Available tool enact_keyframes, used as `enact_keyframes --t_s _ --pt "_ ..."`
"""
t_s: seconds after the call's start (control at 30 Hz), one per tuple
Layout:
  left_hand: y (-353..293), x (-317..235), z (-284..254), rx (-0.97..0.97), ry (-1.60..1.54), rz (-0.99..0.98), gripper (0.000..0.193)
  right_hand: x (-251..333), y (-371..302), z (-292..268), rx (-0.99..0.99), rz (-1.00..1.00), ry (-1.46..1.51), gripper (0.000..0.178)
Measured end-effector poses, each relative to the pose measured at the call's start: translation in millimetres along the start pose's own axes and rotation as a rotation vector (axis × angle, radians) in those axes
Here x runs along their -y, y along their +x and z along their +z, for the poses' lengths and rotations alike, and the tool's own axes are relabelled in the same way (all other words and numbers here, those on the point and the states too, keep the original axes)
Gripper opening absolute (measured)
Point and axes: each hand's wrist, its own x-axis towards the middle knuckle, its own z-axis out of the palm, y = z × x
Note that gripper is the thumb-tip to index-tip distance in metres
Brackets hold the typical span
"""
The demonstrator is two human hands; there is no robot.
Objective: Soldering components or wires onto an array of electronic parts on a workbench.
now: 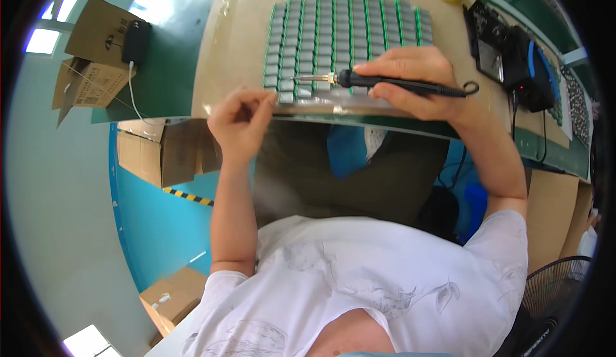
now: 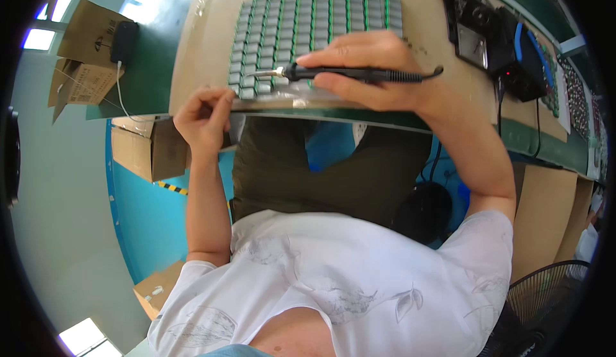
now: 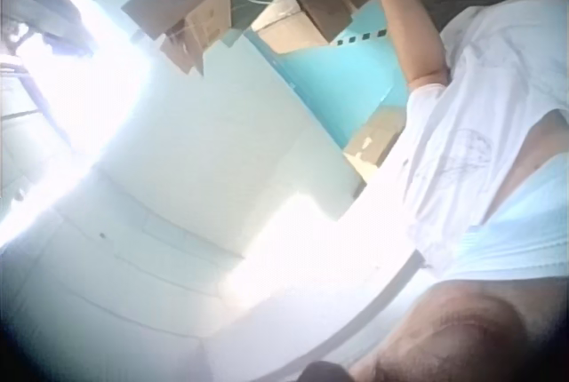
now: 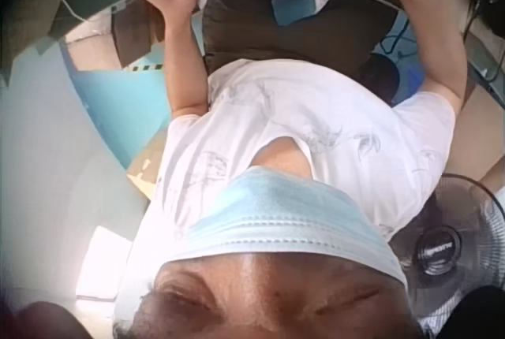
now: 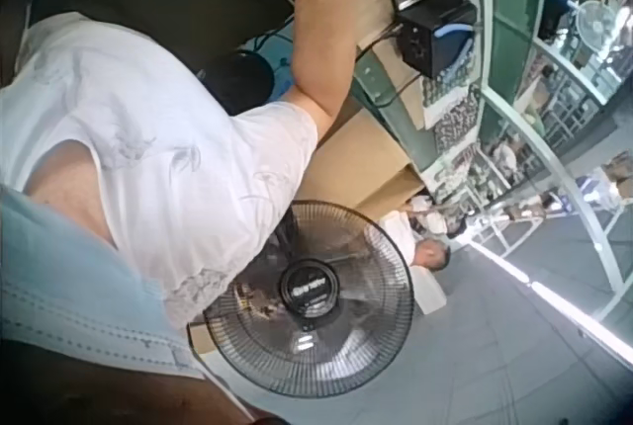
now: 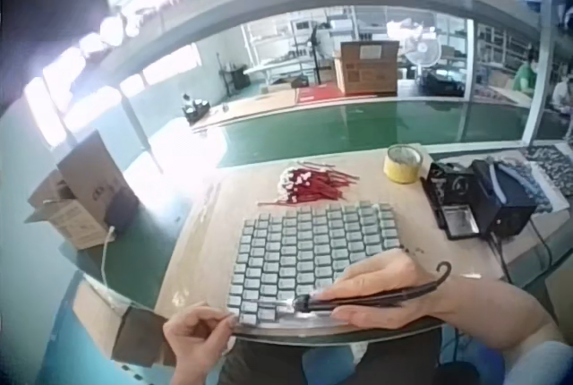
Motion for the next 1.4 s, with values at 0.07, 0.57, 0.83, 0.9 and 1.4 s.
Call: enact_keyframes --t_s 0.07,0.57,0.83,0.9,1.4 --pt "-7 -3 -1 -0.024 0.052 -0.055 0.007 5 3 -1 -0.025 -0.022 -0.038 0.037" --pt "32 -53 46 0.399 -0.195 -0.171 0.01 12 33 14 -0.057 -0.079 -0.331 0.027" --pt "81 -34 37 0.52 -0.134 -0.245 0.007 -2 42 -14 0.046 -0.02 -0.443 0.024" --pt "99 -29 37 0.518 -0.106 -0.259 0.006 -13 41 -29 0.035 -0.008 -0.454 0.025" --pt "201 62 50 0.321 0.069 -0.241 0.01 -77 29 -30 -0.482 0.596 0.306 0.032"
